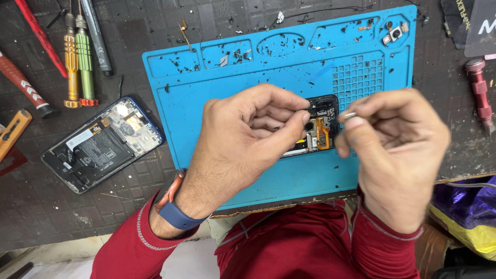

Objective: The person pries open a smartphone using a yellow pry tool, then uses a precision screwdriver to remove screws and disconnect the display flex cable from the phone body. They fit a replacement screen assembly onto the frame, press it into place, and power the phone on to test the new display.

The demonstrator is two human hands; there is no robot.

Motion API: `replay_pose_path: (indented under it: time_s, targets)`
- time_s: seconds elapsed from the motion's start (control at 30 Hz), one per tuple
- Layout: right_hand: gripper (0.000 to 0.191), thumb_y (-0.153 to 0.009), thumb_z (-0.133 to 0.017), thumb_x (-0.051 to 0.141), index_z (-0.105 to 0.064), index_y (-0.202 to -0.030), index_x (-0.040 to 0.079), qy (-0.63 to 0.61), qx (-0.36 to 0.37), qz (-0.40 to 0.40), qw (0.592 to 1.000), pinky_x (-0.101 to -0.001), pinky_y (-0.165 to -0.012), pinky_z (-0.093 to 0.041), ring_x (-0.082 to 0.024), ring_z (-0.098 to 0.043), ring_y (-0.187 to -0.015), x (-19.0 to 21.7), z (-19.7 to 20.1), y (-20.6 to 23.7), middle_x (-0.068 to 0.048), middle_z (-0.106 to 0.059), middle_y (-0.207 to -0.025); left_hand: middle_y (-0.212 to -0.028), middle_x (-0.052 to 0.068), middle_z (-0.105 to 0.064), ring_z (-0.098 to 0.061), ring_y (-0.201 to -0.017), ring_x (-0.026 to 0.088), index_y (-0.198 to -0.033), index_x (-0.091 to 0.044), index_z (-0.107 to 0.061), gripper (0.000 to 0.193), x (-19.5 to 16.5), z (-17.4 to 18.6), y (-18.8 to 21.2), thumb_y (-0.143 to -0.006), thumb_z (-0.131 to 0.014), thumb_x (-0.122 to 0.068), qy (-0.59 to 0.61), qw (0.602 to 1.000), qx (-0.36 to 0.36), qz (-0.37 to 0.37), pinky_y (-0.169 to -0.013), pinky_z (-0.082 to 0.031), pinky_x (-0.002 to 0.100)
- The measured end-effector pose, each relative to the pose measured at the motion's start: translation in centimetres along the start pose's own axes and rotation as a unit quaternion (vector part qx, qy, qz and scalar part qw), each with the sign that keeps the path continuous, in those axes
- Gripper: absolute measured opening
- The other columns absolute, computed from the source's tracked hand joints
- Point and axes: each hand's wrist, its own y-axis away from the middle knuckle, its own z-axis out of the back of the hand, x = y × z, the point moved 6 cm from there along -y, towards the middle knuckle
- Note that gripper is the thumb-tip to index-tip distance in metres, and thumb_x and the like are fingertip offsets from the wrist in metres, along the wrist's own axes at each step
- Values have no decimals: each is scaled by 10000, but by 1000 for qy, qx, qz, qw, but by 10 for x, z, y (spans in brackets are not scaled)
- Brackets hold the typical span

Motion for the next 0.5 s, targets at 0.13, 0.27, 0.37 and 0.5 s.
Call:
replay_pose_path:
  time_s: [0.13,0.27,0.37,0.5]
  targets:
    - [78,-1038,-624,-123,-604,-1041,-47,-42,29,-28,998,-225,-699,-532,-108,-634,-763,-10,-11,-1,-120,-672,-1002,-904,38,-798,-731,-791,22,-1038,-5,-753,144,0,-2,3,-928,-766,-98,38,999,-11,-5,-705,-636,186]
    - [67,-1042,-613,-113,-603,-1047,-47,-76,43,-49,995,-254,-671,-503,-100,-602,-733,-15,-13,-2,-107,-650,-976,-920,50,-804,-747,-816,38,-1032,1,-752,135,-1,-4,5,-932,-766,-89,51,998,-15,-18,-728,-656,200]
    - [79,-1047,-614,-112,-594,-1068,-38,-69,41,-45,996,-250,-635,-479,-89,-576,-702,-15,-14,-3,-105,-644,-956,-930,55,-808,-770,-839,66,-1061,-3,-760,142,-3,-3,8,-942,-760,-80,41,998,-13,-39,-754,-672,215]
    - [78,-1062,-616,-114,-581,-1048,-45,-66,45,-37,996,-233,-590,-467,-84,-566,-685,-13,-16,-5,-105,-635,-954,-985,69,-809,-807,-885,110,-1125,-14,-761,180,-5,-3,9,-953,-750,-67,31,997,1,-77,-777,-686,232]
